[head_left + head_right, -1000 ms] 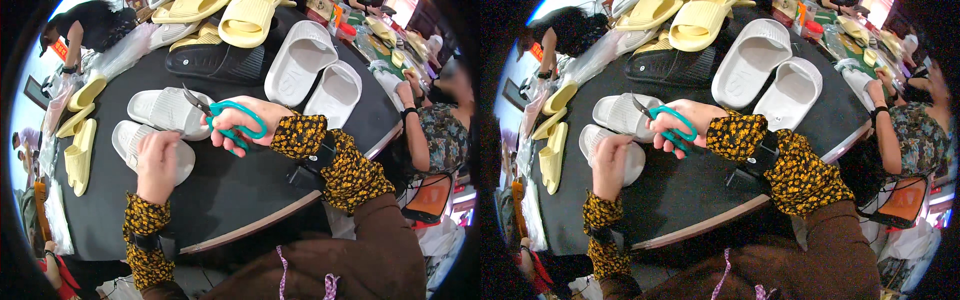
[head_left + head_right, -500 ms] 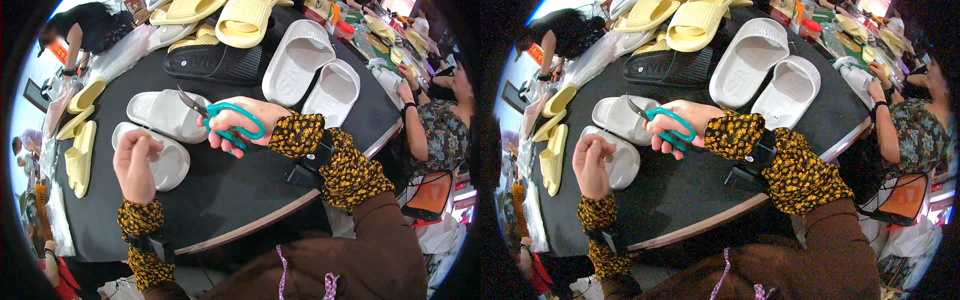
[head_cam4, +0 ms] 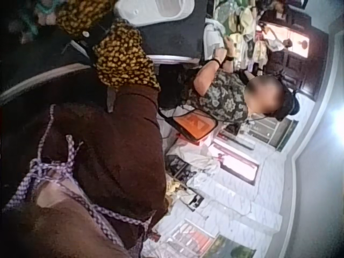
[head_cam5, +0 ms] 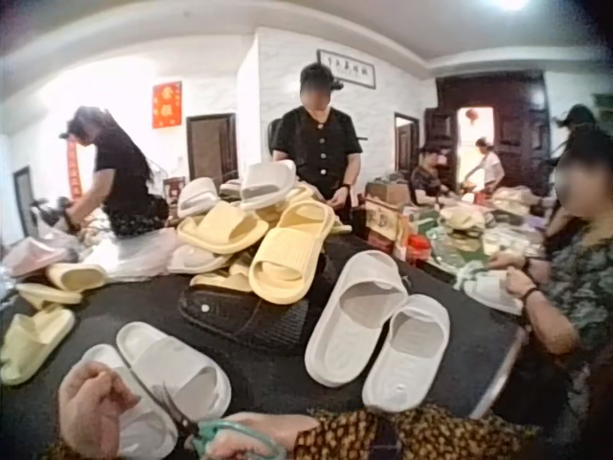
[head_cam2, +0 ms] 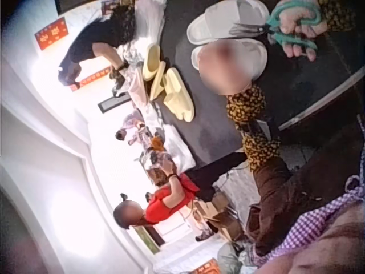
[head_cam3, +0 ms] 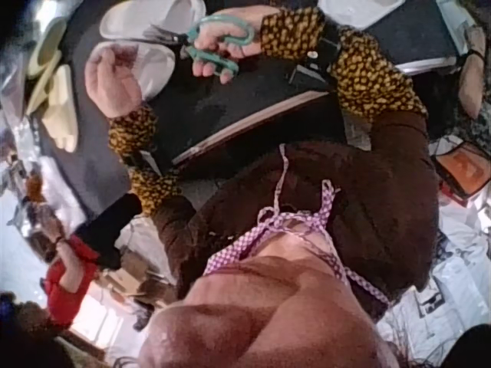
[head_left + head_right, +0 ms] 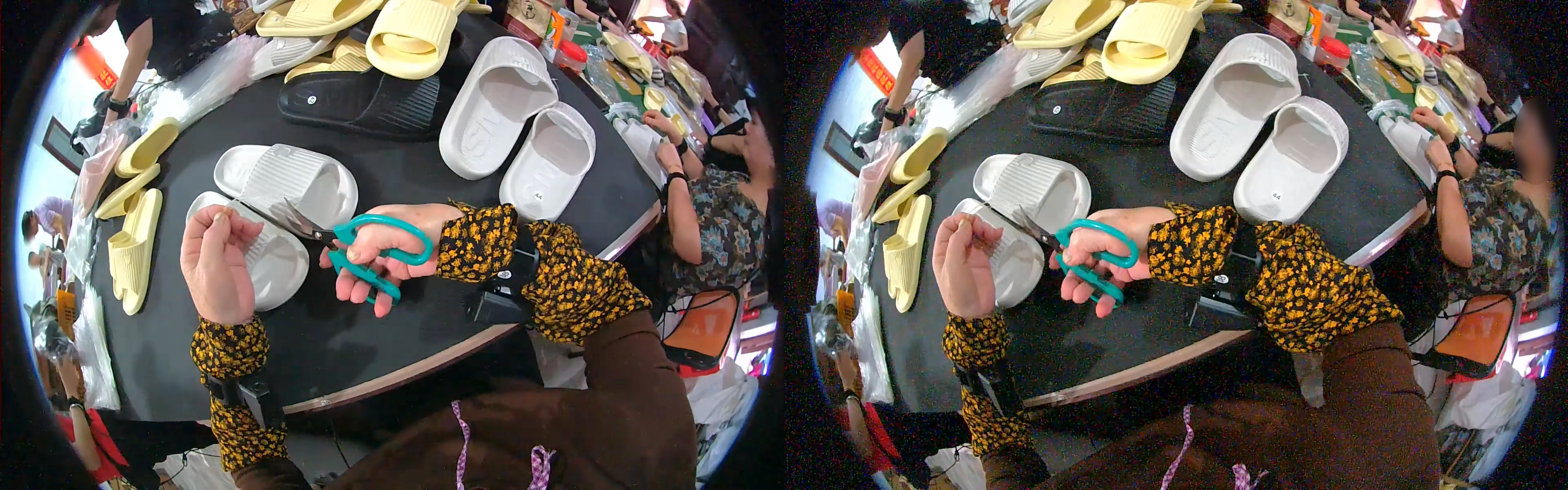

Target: Trim excess material from sandals using scissors.

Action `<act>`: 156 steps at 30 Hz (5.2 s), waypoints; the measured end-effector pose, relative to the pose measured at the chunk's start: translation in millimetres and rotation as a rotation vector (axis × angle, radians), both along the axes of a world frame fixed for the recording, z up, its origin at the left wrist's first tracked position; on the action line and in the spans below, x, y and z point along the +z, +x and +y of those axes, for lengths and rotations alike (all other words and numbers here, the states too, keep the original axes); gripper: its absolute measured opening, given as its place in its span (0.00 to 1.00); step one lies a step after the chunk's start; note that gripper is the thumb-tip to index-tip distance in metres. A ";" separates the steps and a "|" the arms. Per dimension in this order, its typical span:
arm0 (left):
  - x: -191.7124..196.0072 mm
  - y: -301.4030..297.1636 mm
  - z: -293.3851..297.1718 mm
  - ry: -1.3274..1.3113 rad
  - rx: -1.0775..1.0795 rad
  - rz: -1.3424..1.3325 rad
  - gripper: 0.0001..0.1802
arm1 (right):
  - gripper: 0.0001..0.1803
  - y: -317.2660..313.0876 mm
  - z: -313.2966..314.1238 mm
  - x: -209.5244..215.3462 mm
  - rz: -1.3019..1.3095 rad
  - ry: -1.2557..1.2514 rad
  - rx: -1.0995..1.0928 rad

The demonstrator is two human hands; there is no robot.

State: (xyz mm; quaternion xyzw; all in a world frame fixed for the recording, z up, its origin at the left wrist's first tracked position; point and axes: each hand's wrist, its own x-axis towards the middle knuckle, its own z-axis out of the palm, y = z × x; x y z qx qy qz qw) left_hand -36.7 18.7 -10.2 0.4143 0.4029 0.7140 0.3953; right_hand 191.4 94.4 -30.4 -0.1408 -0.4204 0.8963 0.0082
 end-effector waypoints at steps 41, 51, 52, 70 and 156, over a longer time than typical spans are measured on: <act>3.1 5.7 -0.7 0.053 -0.039 0.016 0.05 | 0.24 -11.1 -0.6 -3.7 -0.018 -0.048 -0.091; 4.7 8.0 2.8 0.076 -0.034 0.020 0.05 | 0.20 -9.6 1.5 2.4 -0.091 0.038 -0.177; 5.6 5.5 1.1 0.094 -0.029 0.008 0.05 | 0.15 -11.3 0.7 3.6 -0.096 0.042 -0.201; 7.3 3.9 -197.2 0.037 0.374 0.003 0.04 | 0.20 0.1 -8.9 17.4 -0.062 0.113 -0.260; 15.8 6.1 -6.5 -0.102 0.098 0.196 0.27 | 0.23 -3.5 2.3 6.2 -0.309 1.300 -0.501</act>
